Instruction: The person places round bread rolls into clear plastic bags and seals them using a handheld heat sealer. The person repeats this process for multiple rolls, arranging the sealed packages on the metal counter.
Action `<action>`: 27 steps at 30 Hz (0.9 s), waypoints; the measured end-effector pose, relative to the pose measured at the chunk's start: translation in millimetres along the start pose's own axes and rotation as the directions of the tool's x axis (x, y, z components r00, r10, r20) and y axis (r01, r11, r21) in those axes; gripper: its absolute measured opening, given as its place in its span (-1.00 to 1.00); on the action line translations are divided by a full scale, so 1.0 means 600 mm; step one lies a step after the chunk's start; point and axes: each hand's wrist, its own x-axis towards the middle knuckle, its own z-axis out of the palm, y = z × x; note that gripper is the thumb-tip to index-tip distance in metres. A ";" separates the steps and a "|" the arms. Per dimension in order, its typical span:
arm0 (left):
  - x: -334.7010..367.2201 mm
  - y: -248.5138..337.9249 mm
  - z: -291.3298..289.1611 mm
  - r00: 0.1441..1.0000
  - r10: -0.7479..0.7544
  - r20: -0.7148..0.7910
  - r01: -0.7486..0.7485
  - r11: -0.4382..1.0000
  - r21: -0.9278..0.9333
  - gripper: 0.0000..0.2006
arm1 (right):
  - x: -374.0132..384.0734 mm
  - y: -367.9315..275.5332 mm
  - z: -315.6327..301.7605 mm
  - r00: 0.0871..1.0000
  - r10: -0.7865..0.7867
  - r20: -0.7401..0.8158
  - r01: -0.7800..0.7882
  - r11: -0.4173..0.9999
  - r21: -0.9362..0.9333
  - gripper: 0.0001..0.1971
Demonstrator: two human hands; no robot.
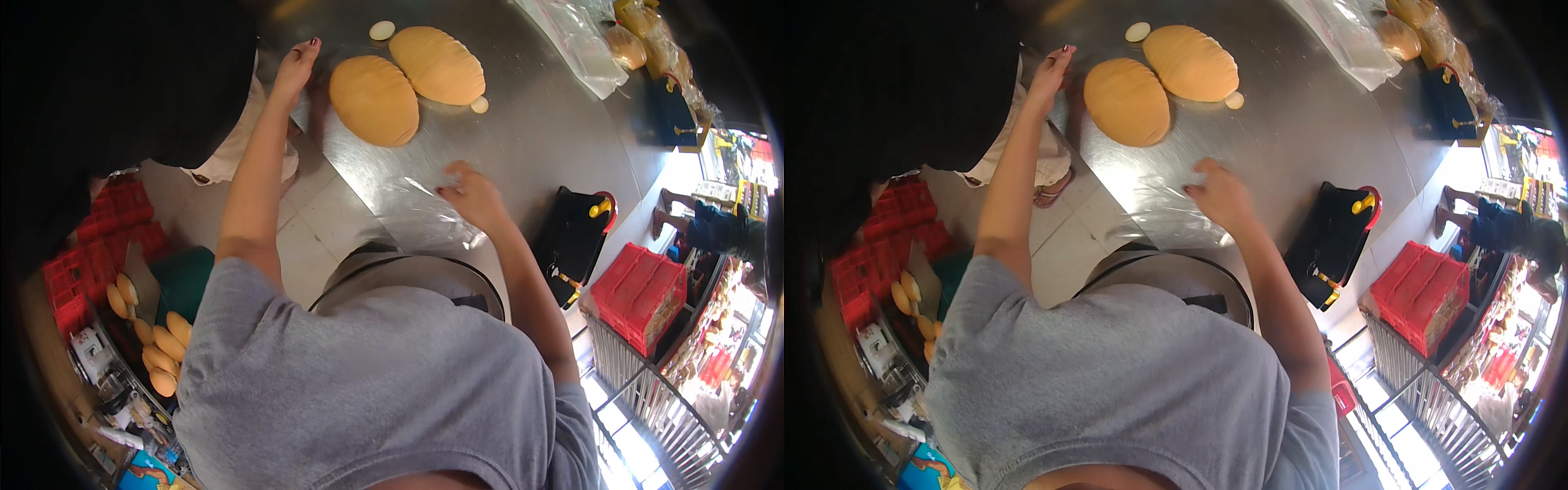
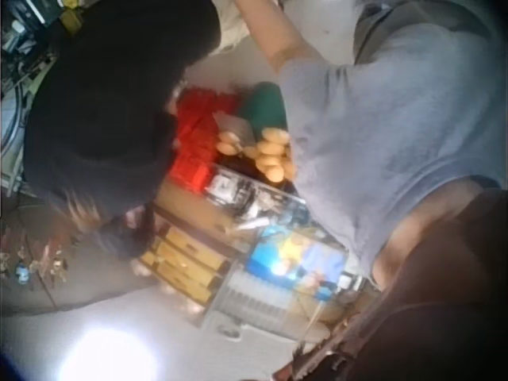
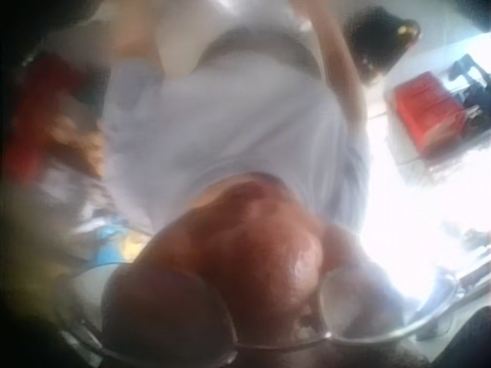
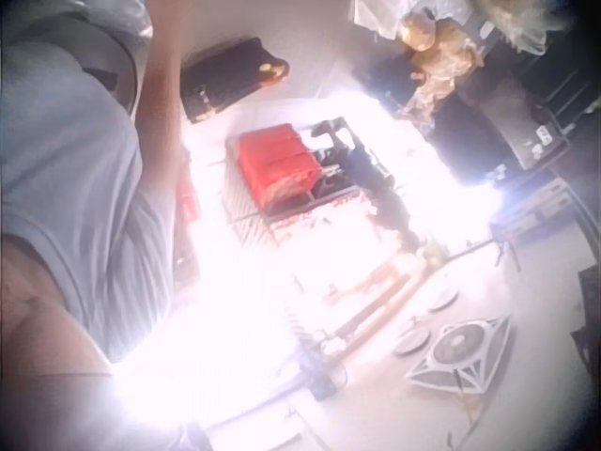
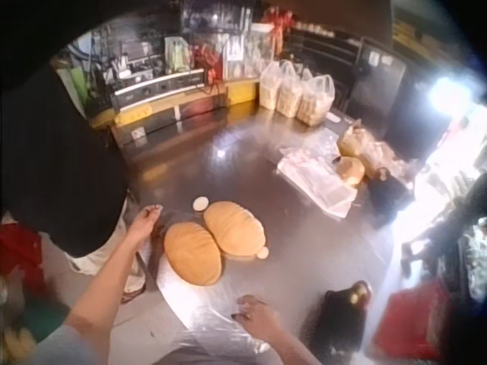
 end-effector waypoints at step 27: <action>-0.371 0.158 0.273 0.459 0.785 0.416 -0.875 0.316 0.368 -0.53 | -0.191 0.106 -0.065 0.988 -0.145 -0.056 0.142 0.989 -0.049 -0.83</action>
